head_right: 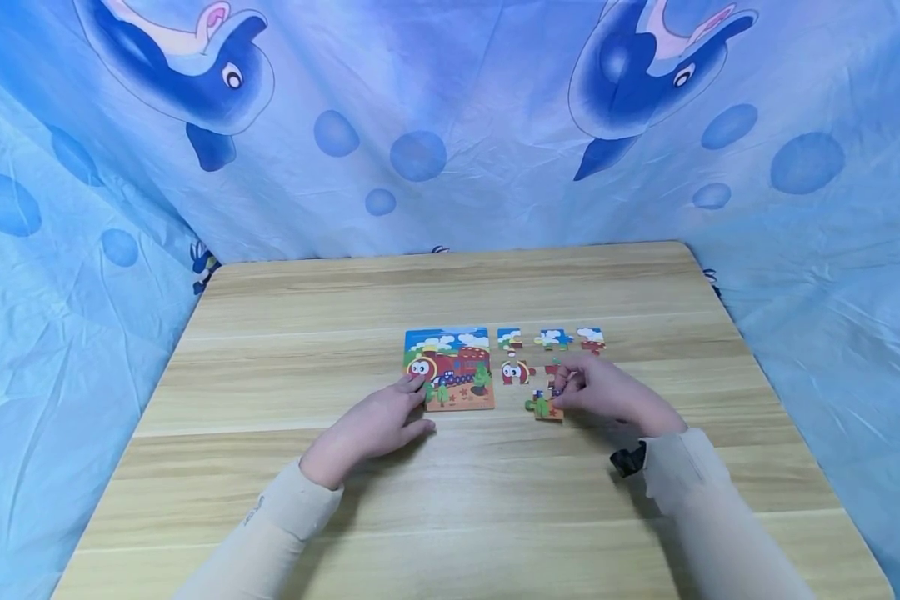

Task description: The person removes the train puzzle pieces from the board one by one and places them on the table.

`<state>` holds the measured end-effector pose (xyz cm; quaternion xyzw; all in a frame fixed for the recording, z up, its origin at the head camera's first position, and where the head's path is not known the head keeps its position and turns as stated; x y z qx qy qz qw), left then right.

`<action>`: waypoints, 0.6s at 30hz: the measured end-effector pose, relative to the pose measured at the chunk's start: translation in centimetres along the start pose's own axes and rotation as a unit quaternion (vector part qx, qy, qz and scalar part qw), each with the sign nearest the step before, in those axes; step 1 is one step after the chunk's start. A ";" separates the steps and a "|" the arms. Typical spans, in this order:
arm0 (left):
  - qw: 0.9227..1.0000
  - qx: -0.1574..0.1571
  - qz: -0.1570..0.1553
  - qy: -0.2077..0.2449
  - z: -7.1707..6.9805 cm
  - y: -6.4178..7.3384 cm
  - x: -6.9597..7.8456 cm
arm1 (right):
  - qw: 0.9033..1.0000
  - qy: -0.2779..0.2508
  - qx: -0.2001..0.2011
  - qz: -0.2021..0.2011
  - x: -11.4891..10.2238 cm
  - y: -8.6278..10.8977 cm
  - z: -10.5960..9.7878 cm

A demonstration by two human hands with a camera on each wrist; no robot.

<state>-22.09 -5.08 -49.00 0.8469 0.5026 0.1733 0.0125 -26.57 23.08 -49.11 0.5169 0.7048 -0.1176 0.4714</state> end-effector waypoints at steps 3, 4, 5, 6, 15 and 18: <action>1.000 -0.003 -0.003 0.004 0.1 0.0 -0.2 | 1.000 -0.003 -0.001 0.022 1.0 0.6 -0.6; 1.000 -0.003 -0.003 0.004 0.2 0.0 -0.2 | 0.999 -0.003 0.000 0.032 1.3 0.8 -0.8; 1.000 -0.002 -0.002 0.004 0.1 0.0 -0.2 | 0.999 -0.002 -0.001 0.033 1.5 0.9 -0.9; 1.000 -0.004 -0.003 0.005 0.2 0.0 -0.2 | 0.999 -0.003 -0.001 0.038 1.7 1.0 -1.0; 1.000 -0.003 -0.003 0.010 0.1 0.0 -0.2 | 0.995 0.032 -0.002 0.092 2.8 0.9 -0.3; 1.000 -0.006 -0.005 0.008 0.1 0.0 -0.2 | 0.993 0.046 0.006 0.105 2.9 0.8 -0.3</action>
Point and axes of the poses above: each hand's wrist, its own y-axis away from the middle knuckle, its own z-axis out of the palm, x = y × z, the point moved 9 cm from there along -y, towards the middle knuckle, and after that the axes turned 3 degrees about -y, right-handed, at the moved point
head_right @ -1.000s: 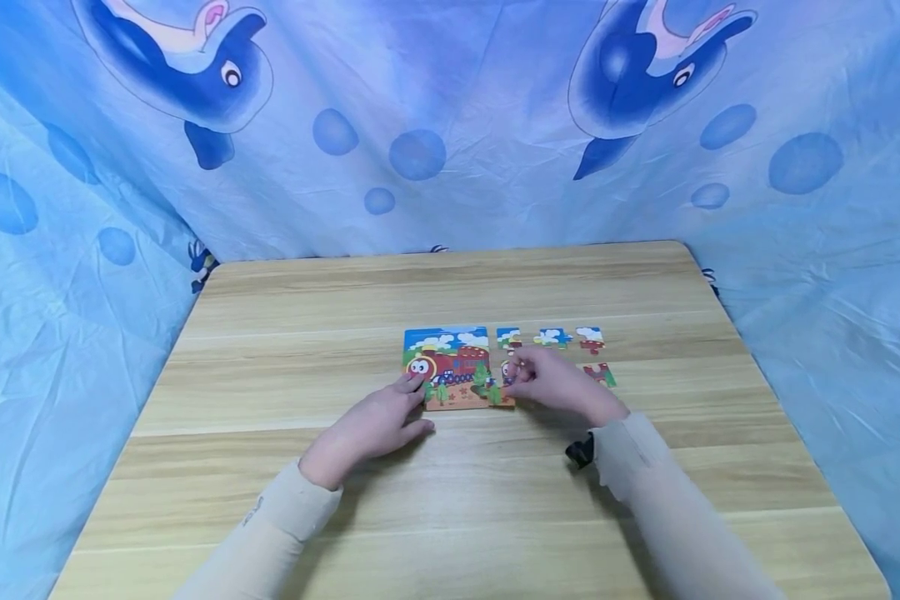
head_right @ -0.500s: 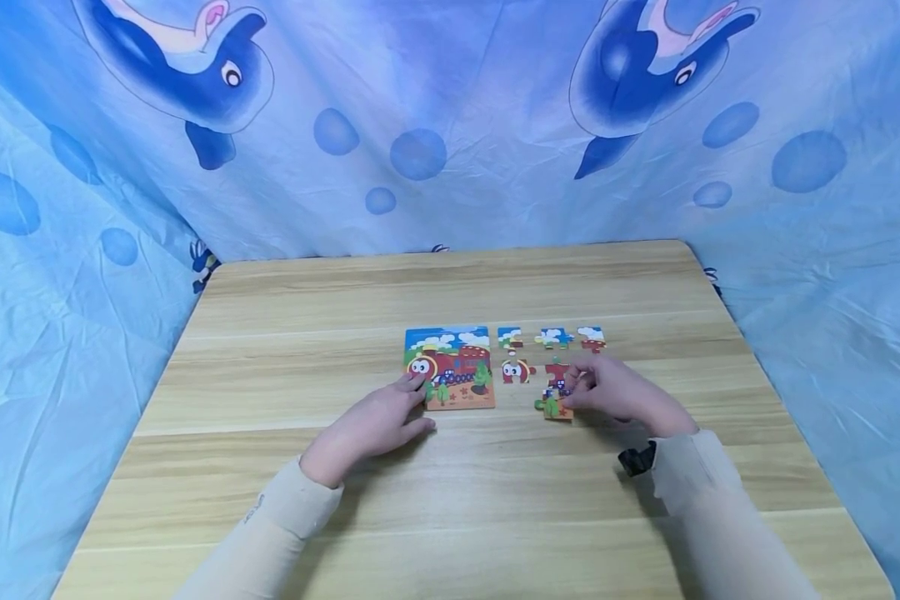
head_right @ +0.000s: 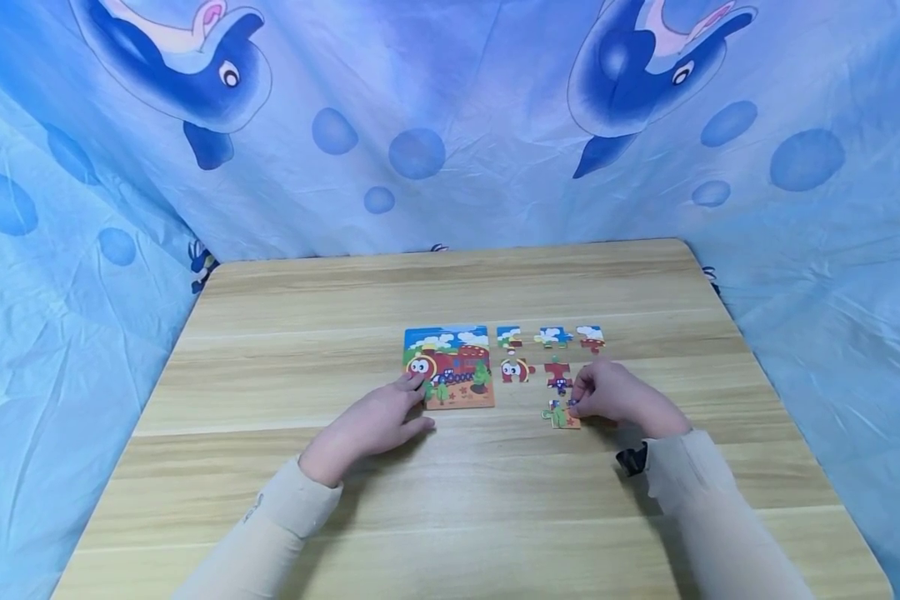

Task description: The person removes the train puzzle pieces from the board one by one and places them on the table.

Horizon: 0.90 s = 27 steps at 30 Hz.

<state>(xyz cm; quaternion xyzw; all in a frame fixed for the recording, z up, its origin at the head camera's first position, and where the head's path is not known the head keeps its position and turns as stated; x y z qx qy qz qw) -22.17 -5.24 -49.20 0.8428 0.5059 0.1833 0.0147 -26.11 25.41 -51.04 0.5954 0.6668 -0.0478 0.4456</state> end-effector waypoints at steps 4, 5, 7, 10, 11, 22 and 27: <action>1.000 -0.004 -0.001 0.000 0.1 0.0 0.0 | 1.000 0.010 0.007 -0.001 -0.1 -0.1 0.1; 1.000 -0.004 -0.001 0.001 0.1 0.0 0.0 | 1.000 0.013 0.010 0.000 -0.2 -0.2 0.1; 1.000 -0.004 0.000 0.001 0.1 0.0 0.1 | 1.000 0.019 0.014 0.003 -0.3 -0.2 0.1; 1.000 -0.004 -0.001 -0.001 0.1 0.0 0.0 | 0.999 0.029 0.020 0.004 -0.5 -0.2 0.1; 1.000 -0.003 -0.001 0.000 0.1 0.0 0.0 | 0.999 0.032 0.022 0.005 -0.6 -0.2 0.1; 1.000 -0.002 -0.002 0.003 0.1 0.0 0.0 | 0.999 0.042 0.024 -0.006 -1.0 0.0 -0.2; 1.000 -0.002 0.000 0.002 0.1 0.0 -0.1 | 0.998 0.047 0.038 -0.036 -2.0 0.5 -1.1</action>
Point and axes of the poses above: each hand's wrist, its own y-axis away from the middle knuckle, its own z-axis out of the palm, x = y × z, the point moved 9 cm from there along -y, towards the middle knuckle, and after that the axes turned 3 degrees about -y, right-handed, at the moved point
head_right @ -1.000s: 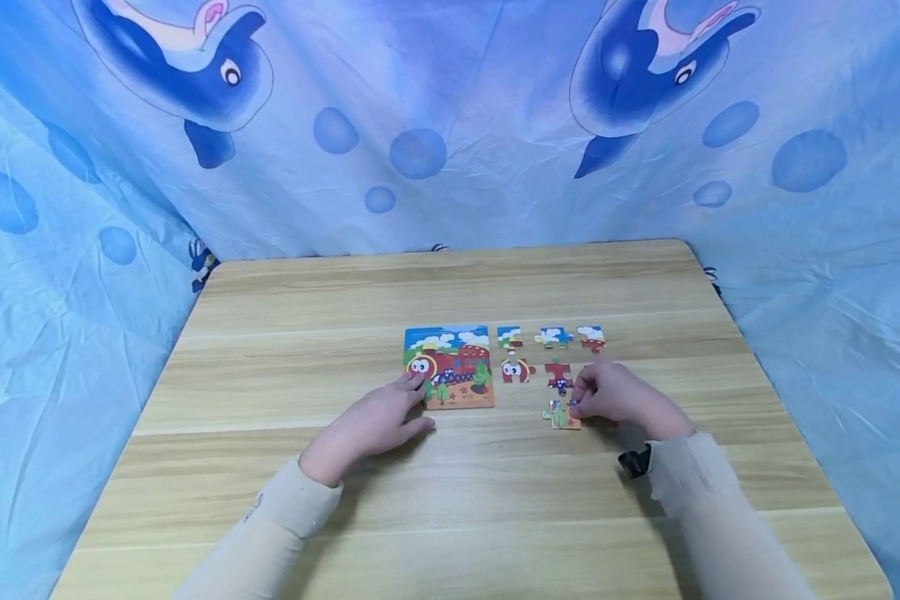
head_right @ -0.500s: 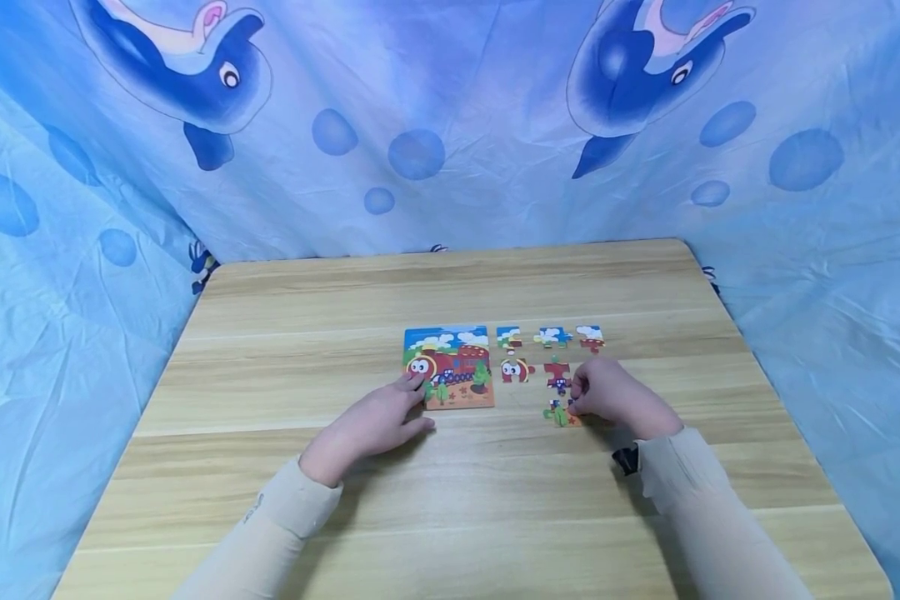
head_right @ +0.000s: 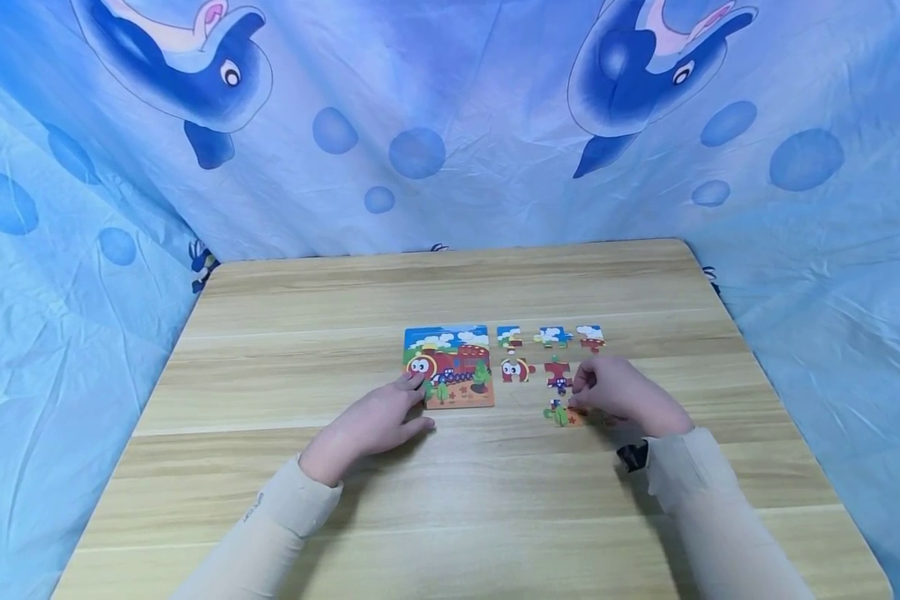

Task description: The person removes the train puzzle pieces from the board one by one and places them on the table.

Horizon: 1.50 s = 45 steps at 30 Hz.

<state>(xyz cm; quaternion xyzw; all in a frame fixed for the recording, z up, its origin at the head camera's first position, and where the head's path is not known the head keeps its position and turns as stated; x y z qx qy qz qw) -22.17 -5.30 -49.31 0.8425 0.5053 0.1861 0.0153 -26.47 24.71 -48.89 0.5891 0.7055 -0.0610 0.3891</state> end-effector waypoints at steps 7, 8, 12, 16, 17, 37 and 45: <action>1.000 0.000 0.007 0.000 0.0 0.0 0.0 | 0.998 0.006 0.035 -0.056 -2.3 -0.4 -0.4; 1.000 0.001 0.008 0.001 0.0 0.0 0.0 | 0.997 0.005 0.038 -0.065 -2.8 -0.6 -0.2; 1.000 0.002 0.011 0.002 0.0 0.0 0.0 | 0.995 -0.005 0.033 -0.097 -4.8 -1.5 1.2; 1.000 0.002 0.009 0.003 0.1 0.0 -0.1 | 0.991 -0.016 0.024 -0.128 -7.5 -2.4 3.1; 1.000 0.003 0.009 0.002 0.1 0.0 -0.1 | 0.990 -0.018 0.023 -0.135 -8.2 -2.7 3.6; 0.999 0.022 0.021 0.011 -0.1 0.2 -0.2 | 0.987 0.014 0.005 -0.162 -15.8 -7.8 12.2; 0.998 0.030 0.039 0.040 -0.9 0.1 -1.2 | 0.992 0.001 0.008 -0.128 -15.6 -8.0 12.4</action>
Point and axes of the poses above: each hand's wrist, its own y-axis away from the middle knuckle, its own z-axis out of the palm, x = y × z, the point moved 9 cm from there along -y, towards the middle knuckle, and after that the axes turned 3 degrees about -y, right-handed, at the moved point
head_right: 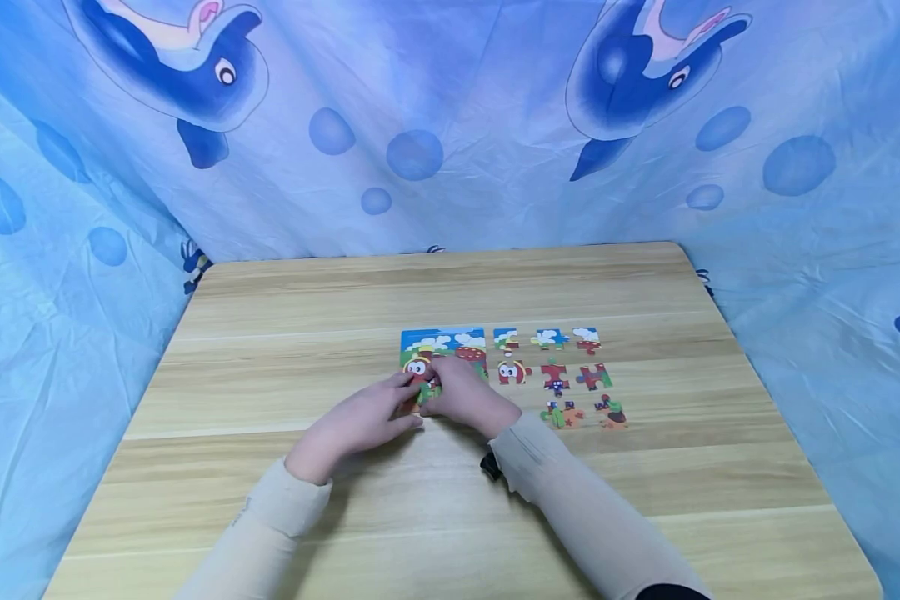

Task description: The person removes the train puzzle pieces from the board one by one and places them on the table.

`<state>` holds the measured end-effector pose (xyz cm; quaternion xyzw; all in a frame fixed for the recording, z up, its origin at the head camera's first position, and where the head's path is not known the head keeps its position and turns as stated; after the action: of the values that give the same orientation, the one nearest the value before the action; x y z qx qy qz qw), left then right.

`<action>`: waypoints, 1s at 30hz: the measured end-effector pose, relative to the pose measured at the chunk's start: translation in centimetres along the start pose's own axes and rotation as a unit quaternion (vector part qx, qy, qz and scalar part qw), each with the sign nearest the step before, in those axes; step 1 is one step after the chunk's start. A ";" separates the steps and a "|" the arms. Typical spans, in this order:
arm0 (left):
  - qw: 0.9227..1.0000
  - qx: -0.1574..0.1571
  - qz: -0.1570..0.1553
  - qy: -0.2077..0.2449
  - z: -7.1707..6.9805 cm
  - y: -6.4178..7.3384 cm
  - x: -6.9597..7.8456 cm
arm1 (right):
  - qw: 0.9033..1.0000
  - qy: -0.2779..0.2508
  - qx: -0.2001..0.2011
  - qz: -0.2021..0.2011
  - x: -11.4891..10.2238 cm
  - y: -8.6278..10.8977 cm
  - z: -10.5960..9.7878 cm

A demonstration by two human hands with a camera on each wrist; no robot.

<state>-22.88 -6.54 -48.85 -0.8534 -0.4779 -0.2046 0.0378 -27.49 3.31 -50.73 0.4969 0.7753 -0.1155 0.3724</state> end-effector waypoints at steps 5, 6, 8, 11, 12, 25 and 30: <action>0.999 0.008 -0.043 0.006 -0.6 -0.2 -1.9 | 1.000 0.009 0.003 0.002 0.0 0.0 -0.1; 0.998 0.009 -0.056 0.001 -0.7 -0.3 -2.4 | 1.000 0.010 0.003 0.002 0.0 0.0 -0.1; 0.997 0.003 -0.080 -0.018 -0.7 -0.5 -3.3 | 1.000 0.012 0.002 0.004 0.1 0.0 -0.1; 0.994 -0.010 -0.100 -0.040 -0.6 -1.0 -4.3 | 1.000 0.003 0.001 0.008 0.1 0.1 -0.2; 0.994 -0.014 -0.103 -0.044 -0.5 -1.1 -4.6 | 1.000 0.001 0.000 0.006 0.1 0.1 -0.2; 0.993 -0.036 -0.108 -0.036 -0.4 -1.4 -5.1 | 1.000 0.012 0.004 -0.006 -0.4 -0.2 -0.4; 0.992 -0.029 -0.117 -0.029 -0.4 -1.3 -5.0 | 1.000 0.013 0.008 -0.005 -0.6 -0.1 -0.3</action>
<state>-26.38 -9.99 -50.54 -0.7979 -0.5693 -0.1967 -0.0255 -27.64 3.05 -50.13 0.4977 0.7816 -0.1172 0.3572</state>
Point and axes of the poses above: each hand's wrist, its own y-axis away from the middle knuckle, its own z-axis out of the palm, x = y × z, the point moved 9 cm from there along -y, towards the middle knuckle, and after that the axes turned 3 degrees about -y, right-handed, at the moved point
